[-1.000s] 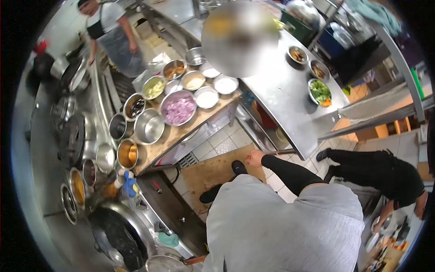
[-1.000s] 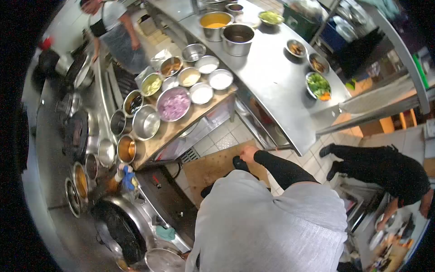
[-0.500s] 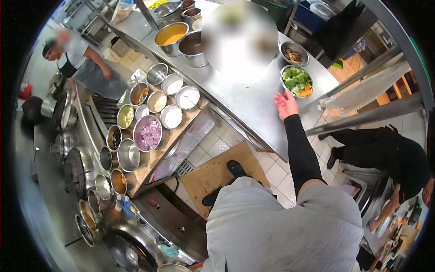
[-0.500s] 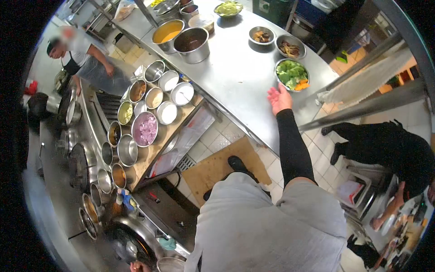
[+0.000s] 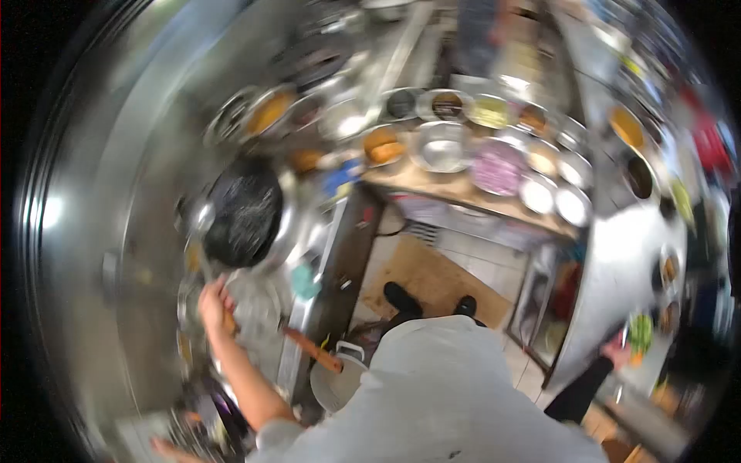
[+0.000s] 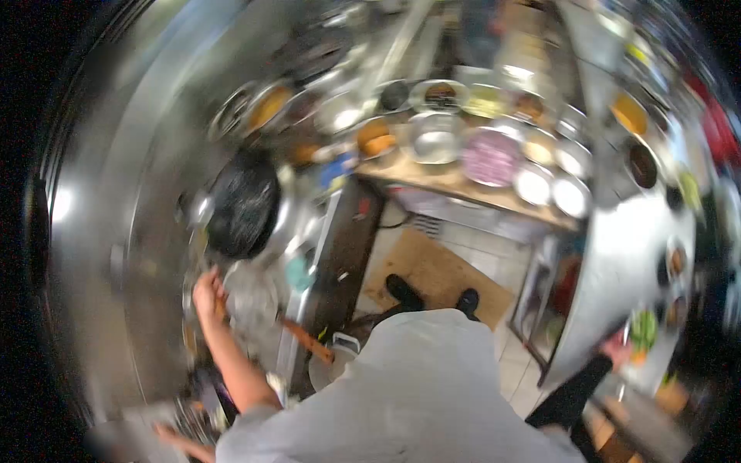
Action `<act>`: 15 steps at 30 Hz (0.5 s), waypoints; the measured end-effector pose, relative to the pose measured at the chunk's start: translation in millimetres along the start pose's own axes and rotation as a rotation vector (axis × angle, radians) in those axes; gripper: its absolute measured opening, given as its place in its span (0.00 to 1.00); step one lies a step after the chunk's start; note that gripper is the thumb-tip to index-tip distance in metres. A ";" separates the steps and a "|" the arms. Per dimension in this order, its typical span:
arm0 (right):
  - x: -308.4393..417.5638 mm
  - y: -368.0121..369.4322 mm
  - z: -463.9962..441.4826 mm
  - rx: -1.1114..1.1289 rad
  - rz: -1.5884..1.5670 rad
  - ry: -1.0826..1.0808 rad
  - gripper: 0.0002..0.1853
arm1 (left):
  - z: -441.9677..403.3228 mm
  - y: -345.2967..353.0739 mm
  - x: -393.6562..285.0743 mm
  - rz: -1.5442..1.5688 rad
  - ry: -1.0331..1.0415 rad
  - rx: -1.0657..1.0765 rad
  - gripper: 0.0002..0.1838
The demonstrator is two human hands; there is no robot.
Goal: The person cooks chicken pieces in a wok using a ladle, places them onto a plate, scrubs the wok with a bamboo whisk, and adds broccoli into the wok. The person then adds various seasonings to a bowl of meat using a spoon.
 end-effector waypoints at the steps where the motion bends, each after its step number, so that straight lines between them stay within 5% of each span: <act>1: 5.7 0.2 4.1 -0.032 -0.330 -0.006 0.12 | 8.1 2.2 -8.7 -0.032 -0.015 -0.056 0.14; 2: 9.6 2.8 7.0 -0.059 -0.659 -0.022 0.11 | 12.1 -3.2 -13.2 -0.014 -0.022 -0.093 0.13; 3: -65.8 75.7 -22.1 -0.003 -0.934 0.029 0.14 | 6.5 -12.9 -11.0 -0.022 -0.015 -0.084 0.13; 5: 54.1 12.9 65.9 -0.098 -1.256 0.697 0.14 | 0.4 -31.6 -4.9 0.042 -0.033 -0.092 0.11; 11: 324.4 47.5 168.4 0.702 -1.353 0.194 0.06 | -19.7 -83.5 31.7 0.122 -0.081 -0.132 0.09; 15: 527.6 42.1 312.0 1.064 -1.269 0.095 0.13 | -16.9 -116.6 47.9 0.195 -0.115 -0.170 0.09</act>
Point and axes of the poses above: each hand's wrist, its own z-axis away from the middle knuckle, its own y-axis out of the palm, x = y × z, the point moved 10 cm from there along -z, towards the middle knuckle, and after that the axes turned 1 degree about -x, right-handed, at the moved point
